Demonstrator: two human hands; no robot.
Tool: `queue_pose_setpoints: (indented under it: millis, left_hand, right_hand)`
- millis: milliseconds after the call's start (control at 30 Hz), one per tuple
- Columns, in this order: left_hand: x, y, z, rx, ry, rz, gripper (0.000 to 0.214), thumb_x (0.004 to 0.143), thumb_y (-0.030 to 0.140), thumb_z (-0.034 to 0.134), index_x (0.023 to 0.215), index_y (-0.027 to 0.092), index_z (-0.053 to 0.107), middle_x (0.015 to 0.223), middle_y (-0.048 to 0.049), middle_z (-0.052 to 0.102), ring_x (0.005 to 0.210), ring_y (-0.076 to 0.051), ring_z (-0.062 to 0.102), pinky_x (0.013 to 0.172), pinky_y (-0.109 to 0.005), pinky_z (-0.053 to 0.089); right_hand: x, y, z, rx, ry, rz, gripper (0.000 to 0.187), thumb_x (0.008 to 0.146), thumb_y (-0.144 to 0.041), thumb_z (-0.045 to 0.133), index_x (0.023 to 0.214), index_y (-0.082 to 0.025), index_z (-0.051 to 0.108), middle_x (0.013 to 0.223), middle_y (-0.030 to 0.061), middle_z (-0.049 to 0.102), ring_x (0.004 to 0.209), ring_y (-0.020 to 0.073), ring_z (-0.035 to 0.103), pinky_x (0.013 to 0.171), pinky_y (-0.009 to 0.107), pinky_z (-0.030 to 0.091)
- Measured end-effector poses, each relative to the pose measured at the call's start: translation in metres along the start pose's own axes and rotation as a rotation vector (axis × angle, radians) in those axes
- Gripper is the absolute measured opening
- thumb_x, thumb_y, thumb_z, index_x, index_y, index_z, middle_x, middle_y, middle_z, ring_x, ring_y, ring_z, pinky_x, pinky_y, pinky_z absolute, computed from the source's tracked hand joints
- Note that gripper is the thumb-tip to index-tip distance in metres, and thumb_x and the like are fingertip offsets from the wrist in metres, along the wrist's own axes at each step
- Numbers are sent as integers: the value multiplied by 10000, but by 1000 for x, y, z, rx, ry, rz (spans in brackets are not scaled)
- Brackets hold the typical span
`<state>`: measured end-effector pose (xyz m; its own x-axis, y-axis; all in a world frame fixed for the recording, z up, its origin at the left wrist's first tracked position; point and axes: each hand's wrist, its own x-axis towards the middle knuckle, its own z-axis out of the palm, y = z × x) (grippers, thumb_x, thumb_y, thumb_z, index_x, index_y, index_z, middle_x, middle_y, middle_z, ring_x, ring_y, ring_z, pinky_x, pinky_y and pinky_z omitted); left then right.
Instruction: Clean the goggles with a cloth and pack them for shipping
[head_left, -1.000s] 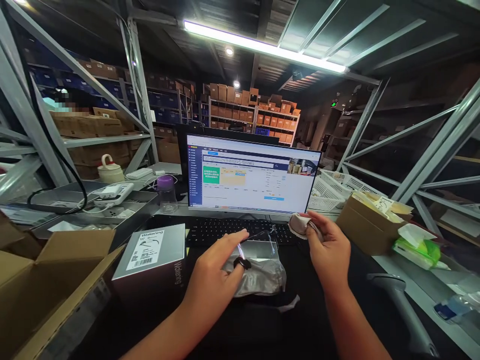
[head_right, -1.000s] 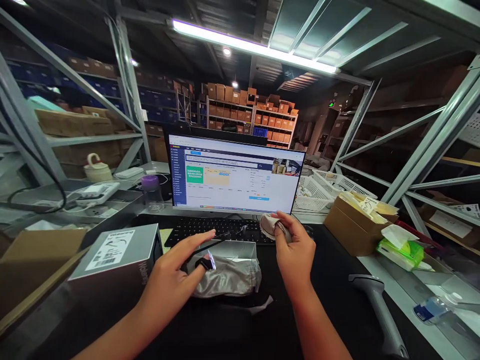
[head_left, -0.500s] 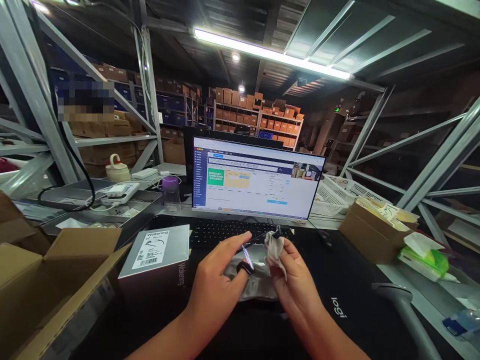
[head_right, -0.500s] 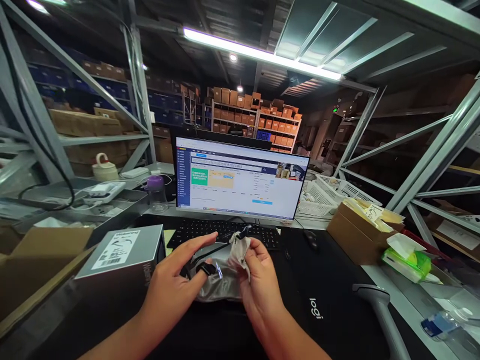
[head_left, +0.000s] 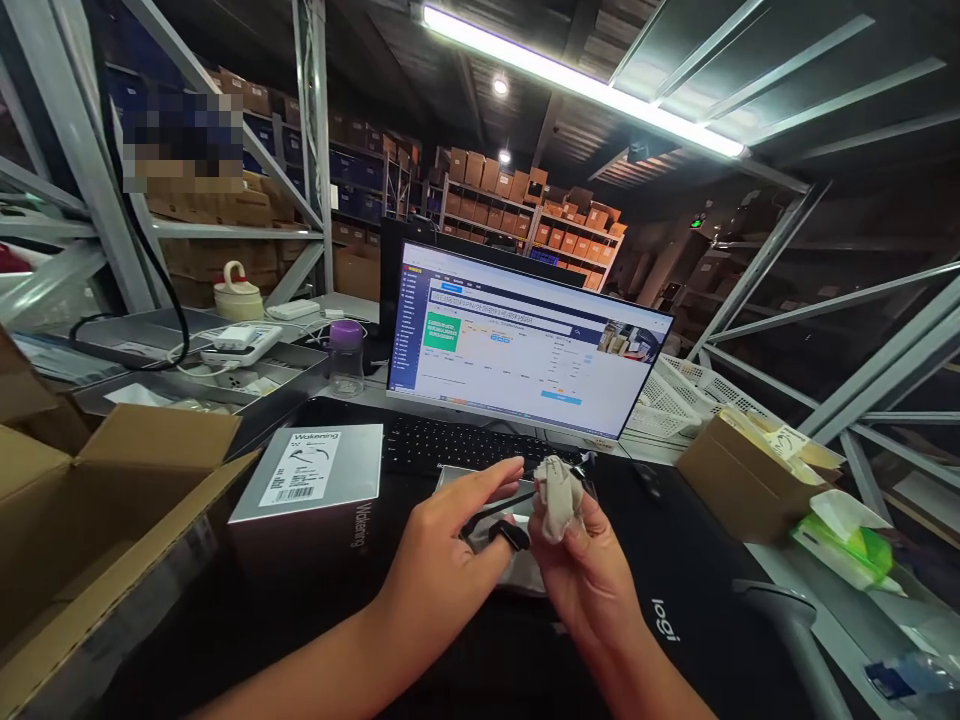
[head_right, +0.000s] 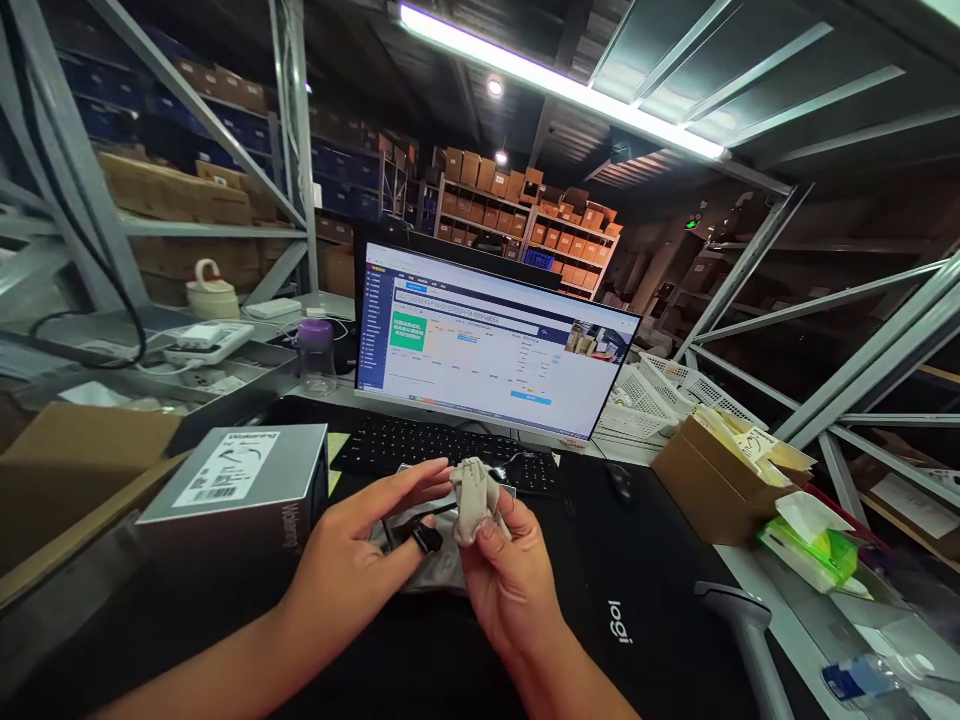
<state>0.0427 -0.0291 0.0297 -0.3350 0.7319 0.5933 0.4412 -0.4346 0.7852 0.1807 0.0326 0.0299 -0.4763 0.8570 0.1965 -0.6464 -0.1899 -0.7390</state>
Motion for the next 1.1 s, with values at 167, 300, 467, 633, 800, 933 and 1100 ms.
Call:
queue_pose_setpoints:
  millis: [167, 300, 467, 633, 800, 933, 1100]
  left_hand:
    - [-2, 2, -1, 80, 12, 65, 579, 725, 70, 582, 1254, 289, 668, 1162, 5, 743, 1036, -192, 720, 948, -314, 594]
    - [-5, 2, -2, 107, 18, 124, 634, 720, 46, 575, 1282, 333, 641, 1189, 33, 731, 1062, -171, 707, 960, -276, 578]
    - [-4, 4, -5, 143, 31, 196, 616, 740, 44, 584, 1270, 351, 641, 1189, 65, 730, 1069, -135, 701, 970, -222, 556]
    - [-1, 5, -5, 128, 11, 187, 548, 752, 63, 613, 1236, 314, 667, 1161, 44, 744, 1048, -144, 714, 968, -230, 562]
    - [2, 3, -6, 96, 27, 134, 538, 753, 63, 594, 1233, 294, 672, 1162, 28, 746, 1020, -156, 729, 949, -255, 581]
    - [2, 4, -1, 55, 34, 120, 511, 737, 75, 629, 1201, 279, 698, 1115, 32, 763, 971, -152, 743, 917, -229, 589]
    - [-1, 5, 1, 38, 30, 119, 596, 700, 33, 603, 1235, 283, 687, 1175, 44, 742, 1037, -148, 723, 959, -202, 555]
  right_hand:
    - [-2, 3, -4, -198, -92, -134, 219, 754, -324, 835, 968, -357, 800, 986, 22, 761, 874, 202, 684, 888, 397, 540]
    - [-5, -1, -5, -554, -229, -270, 161, 880, -312, 704, 1007, -326, 802, 1004, 60, 727, 922, 230, 651, 814, 365, 517]
    - [-4, -23, -3, -948, -415, -366, 237, 952, -231, 577, 941, -300, 803, 877, 48, 674, 812, 192, 604, 738, 317, 474]
    - [10, -24, -11, -774, -360, -237, 131, 879, -280, 681, 814, -253, 791, 827, 41, 674, 800, 188, 602, 763, 323, 482]
    - [13, -10, -6, 4, -64, 56, 110, 737, -285, 835, 773, -250, 737, 790, -8, 677, 682, 117, 564, 634, 233, 482]
    - [1, -7, 1, -24, -131, 105, 150, 771, -322, 820, 903, -267, 775, 817, 3, 689, 729, 133, 605, 740, 267, 526]
    - [-3, -11, -2, -533, -322, -163, 171, 905, -323, 676, 1021, -287, 795, 985, 56, 697, 914, 209, 611, 863, 357, 497]
